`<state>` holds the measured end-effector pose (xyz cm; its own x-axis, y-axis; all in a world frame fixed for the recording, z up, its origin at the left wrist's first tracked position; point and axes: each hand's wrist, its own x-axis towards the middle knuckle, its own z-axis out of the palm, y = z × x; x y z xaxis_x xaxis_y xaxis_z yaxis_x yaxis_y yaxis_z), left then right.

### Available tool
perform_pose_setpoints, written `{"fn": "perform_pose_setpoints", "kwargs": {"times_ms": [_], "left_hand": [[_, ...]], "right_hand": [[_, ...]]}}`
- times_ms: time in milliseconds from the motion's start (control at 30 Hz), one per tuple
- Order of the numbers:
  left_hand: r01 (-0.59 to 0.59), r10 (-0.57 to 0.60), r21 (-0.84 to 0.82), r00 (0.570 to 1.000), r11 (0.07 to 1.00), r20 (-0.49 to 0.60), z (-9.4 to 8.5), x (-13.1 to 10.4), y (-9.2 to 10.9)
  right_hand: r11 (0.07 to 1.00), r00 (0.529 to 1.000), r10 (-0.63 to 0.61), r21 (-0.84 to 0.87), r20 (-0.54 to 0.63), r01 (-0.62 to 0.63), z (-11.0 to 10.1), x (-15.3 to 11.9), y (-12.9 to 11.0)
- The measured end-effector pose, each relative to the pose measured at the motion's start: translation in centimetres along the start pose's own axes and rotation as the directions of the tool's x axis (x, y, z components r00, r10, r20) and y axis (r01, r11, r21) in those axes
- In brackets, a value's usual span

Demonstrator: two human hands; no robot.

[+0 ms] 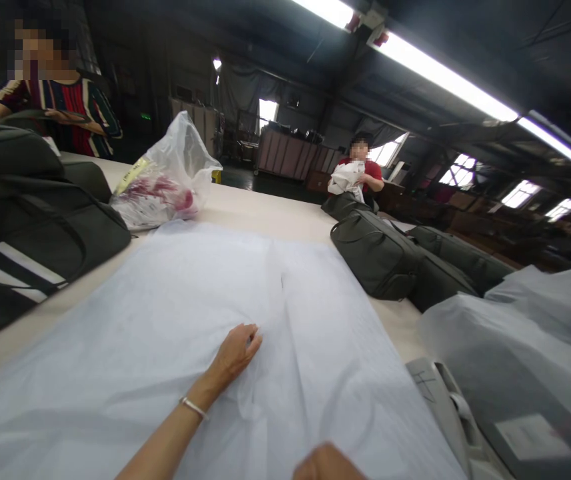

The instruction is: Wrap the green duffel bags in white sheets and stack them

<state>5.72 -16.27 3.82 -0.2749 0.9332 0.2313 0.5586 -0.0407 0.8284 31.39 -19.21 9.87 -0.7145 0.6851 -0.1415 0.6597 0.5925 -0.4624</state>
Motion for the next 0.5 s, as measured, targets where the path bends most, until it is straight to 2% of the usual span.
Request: {"fn": "perform_pose_setpoints", "kwargs": {"times_ms": [67,133,200,233,367,433,500], "left_hand": [[0.026,-0.026,0.049,1.0,0.998,0.006,0.2,-0.4,-0.5],[0.062,-0.062,0.092,0.998,0.994,-0.007,0.1,-0.6,-1.1],[0.089,-0.085,0.152,0.996,0.984,-0.032,-0.1,-0.8,-1.5],[0.092,-0.084,0.189,0.995,0.978,-0.047,-0.2,-0.9,-1.8],[0.046,0.01,0.383,0.99,0.922,-0.143,-1.2,-1.9,-3.0],[0.003,0.101,0.478,0.976,0.878,-0.192,-1.9,-2.7,-3.6],[-0.053,0.189,0.558,0.964,0.828,-0.189,-2.6,-3.6,-4.2]], "right_hand": [[1.0,0.997,0.011,-0.018,-0.077,-0.012,-1.3,4.1,0.5],[0.996,0.977,0.019,-0.08,-0.213,-0.036,-1.7,8.8,1.4],[0.988,0.954,0.022,-0.138,-0.299,-0.066,-0.9,12.9,2.5],[0.986,0.952,0.012,-0.155,-0.307,-0.062,0.0,14.4,3.0],[0.986,0.951,-0.036,-0.165,-0.306,-0.015,3.4,17.3,4.0],[0.985,0.934,-0.008,-0.163,-0.356,-0.054,3.8,17.9,4.0],[0.983,0.91,-0.003,-0.168,-0.415,-0.073,3.4,19.0,4.0]]}}
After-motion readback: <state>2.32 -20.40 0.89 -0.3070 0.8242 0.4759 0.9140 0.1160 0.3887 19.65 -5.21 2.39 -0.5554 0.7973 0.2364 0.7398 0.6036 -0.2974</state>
